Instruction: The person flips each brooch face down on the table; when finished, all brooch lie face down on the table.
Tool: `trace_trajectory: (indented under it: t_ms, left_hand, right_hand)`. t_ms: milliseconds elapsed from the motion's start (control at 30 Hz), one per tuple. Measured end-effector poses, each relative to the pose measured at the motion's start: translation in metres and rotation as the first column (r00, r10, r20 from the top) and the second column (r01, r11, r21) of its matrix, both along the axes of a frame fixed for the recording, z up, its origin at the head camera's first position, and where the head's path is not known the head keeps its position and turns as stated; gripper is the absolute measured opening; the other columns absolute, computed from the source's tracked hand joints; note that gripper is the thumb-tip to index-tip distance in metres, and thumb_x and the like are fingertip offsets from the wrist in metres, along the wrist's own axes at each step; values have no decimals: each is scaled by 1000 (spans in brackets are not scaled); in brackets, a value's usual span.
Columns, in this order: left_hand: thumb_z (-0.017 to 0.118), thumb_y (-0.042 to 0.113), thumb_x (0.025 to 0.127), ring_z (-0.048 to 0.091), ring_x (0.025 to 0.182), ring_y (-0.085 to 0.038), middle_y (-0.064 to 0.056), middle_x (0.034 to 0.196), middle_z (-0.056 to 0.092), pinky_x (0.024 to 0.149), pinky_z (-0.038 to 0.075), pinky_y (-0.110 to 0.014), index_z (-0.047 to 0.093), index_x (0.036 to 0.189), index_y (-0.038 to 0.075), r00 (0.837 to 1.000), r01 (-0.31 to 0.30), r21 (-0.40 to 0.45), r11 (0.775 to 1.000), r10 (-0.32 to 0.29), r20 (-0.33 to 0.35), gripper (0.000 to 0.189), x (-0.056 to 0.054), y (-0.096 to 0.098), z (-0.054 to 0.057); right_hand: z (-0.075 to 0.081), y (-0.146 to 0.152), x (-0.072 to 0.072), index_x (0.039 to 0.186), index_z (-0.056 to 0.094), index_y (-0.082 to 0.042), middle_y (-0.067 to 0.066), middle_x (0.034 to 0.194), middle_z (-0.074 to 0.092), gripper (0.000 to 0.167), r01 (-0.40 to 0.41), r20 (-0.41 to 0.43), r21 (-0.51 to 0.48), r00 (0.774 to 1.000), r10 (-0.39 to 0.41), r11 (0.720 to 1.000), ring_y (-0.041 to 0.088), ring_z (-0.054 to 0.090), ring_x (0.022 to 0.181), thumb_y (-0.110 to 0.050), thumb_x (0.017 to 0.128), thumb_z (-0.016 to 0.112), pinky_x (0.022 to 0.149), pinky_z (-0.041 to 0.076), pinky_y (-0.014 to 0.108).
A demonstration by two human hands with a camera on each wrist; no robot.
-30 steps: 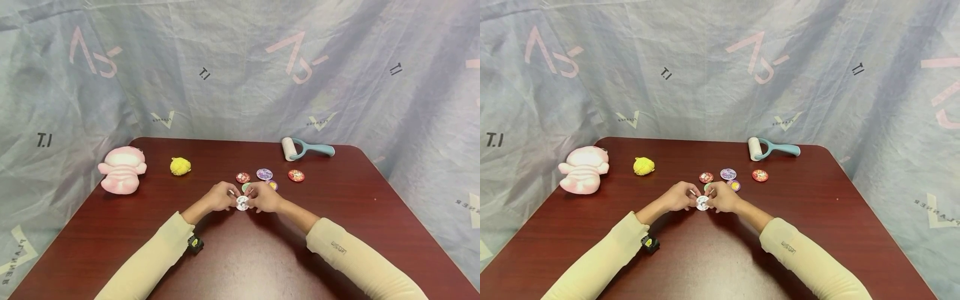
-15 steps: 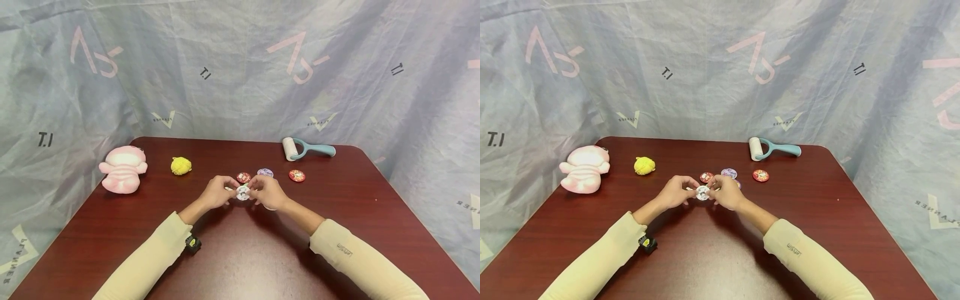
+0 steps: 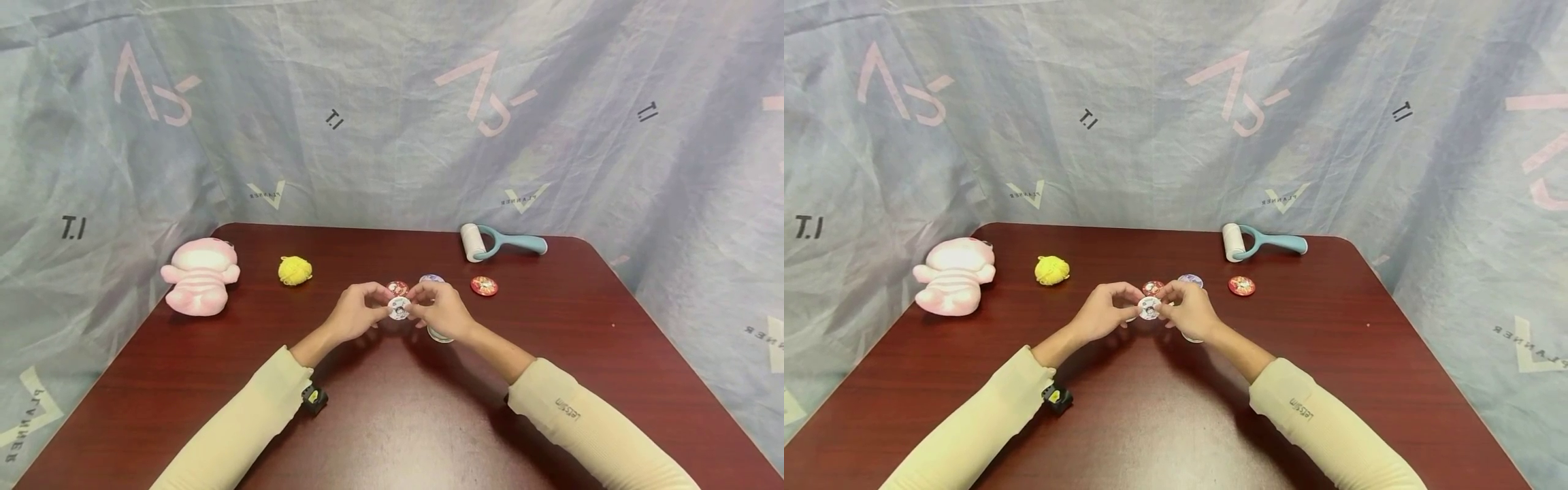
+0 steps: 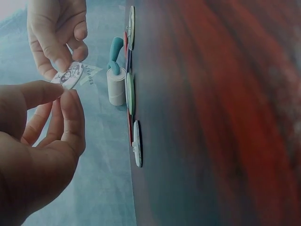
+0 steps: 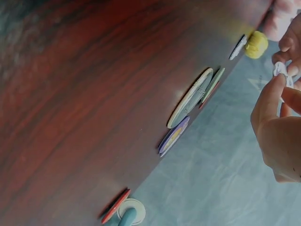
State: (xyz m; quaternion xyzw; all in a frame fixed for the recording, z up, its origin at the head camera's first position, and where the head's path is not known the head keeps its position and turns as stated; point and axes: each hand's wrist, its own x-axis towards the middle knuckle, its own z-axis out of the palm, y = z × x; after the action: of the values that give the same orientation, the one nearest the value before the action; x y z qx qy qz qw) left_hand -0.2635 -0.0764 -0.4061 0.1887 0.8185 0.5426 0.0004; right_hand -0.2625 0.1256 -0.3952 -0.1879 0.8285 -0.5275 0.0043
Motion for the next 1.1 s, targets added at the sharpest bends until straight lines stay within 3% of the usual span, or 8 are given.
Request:
trace_trajectory:
  t_ms: [200,467,667,800,900,1000,1100]
  left_hand:
    - [73,2,87,62,64,-13,-7,90,71,58,55,-30,71,99,4,1000,-19,-10,1000,19,-8,12,0,0,0]
    - [72,4,87,59,59,-12,-3,79,68,54,47,-24,72,96,5,998,-50,-15,999,50,-33,9,-1,0,-2]
    - [73,7,88,56,58,-10,-7,72,65,52,44,-24,72,97,5,998,-52,-39,998,51,-23,9,0,-1,1]
    - [72,7,89,56,58,-11,-15,73,66,52,44,-24,72,97,4,999,-35,-22,999,34,-37,9,0,0,3]
    - [71,6,89,59,60,-14,-20,78,68,53,45,-24,72,98,3,1000,-22,-8,1000,22,-21,10,1,-1,3]
    - [70,6,90,63,65,-21,-17,82,69,56,47,-23,71,99,3,1000,-14,11,1000,14,10,9,1,-1,2]
    - [69,5,91,66,70,-31,-12,85,68,59,50,-24,71,99,2,1000,-4,44,999,3,29,9,1,-2,1]
  right_hand:
    - [1,-1,2,96,68,6,15,84,69,11,7,8,-4,1000,-7,1000,41,70,77,5,86,71,55,58,35]
    - [1,-1,0,96,69,5,16,88,68,11,21,-9,-1,1000,-21,1000,46,67,77,3,86,71,55,58,36]
    - [1,1,-1,94,69,5,15,91,66,9,6,-8,9,1000,-6,1000,48,66,75,1,87,71,57,58,43]
    - [2,2,-1,93,70,3,16,89,66,8,8,-19,-6,1000,-8,1000,46,66,74,-1,87,73,54,58,40]
    - [2,4,0,93,72,2,16,84,66,10,12,-26,-1,1000,-12,1000,35,64,68,-5,87,75,49,55,37]
    - [2,6,1,97,73,1,16,80,68,13,5,-12,4,1000,-5,1000,28,64,62,-7,87,75,44,52,34]
    - [3,7,1,101,72,2,18,81,71,15,0,33,-20,999,0,1000,30,68,64,-7,89,73,43,49,29]
